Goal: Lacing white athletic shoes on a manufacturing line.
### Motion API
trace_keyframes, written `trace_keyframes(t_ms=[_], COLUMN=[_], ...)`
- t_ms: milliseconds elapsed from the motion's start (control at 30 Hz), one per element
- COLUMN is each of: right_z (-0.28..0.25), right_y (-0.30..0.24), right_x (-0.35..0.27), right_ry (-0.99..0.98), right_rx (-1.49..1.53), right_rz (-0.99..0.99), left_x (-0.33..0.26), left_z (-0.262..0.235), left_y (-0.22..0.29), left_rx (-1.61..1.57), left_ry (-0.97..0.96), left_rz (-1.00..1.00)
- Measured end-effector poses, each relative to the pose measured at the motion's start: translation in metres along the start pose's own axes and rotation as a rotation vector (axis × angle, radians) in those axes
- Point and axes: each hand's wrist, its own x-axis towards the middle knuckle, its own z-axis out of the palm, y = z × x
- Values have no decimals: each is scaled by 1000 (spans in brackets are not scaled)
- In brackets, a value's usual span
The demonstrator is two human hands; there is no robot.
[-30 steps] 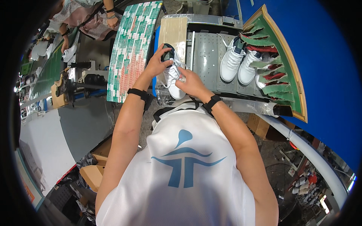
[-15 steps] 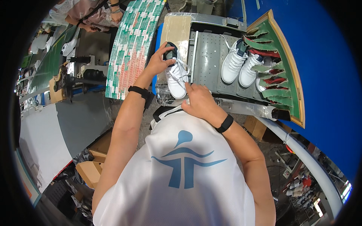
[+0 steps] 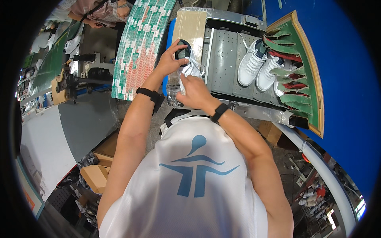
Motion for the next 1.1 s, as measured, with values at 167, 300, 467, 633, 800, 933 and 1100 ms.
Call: trace_keyframes(t_ms=[167, 300, 467, 633, 800, 933, 1100], right_z=[-30, -18, -12, -50, -31, -8, -39], right_y=[-3, 2, -6, -3, 9, 9, 6], right_x=[-17, 10, 2, -57, -14, -12, -42], right_ry=[-73, -19, -122, -175, -64, -15, -94], right_rx=[-76, -62, 8, 52, -143, -219, -98], right_rz=[-12, -80, -91, -46, -107, -138, -91], left_x=[-1, 0, 0, -7, 0, -2, 0], left_z=[3, 3, 1, -9, 6, 5, -3], left_y=[-3, 8, 2, 7, -3, 17, 1], left_rx=[-83, -83, -115, -184, -167, -65, -54], left_ry=[0, -2, -28, -36, -22, -45, -9], left_rz=[-18, -22, -49, -77, -84, -99, -56])
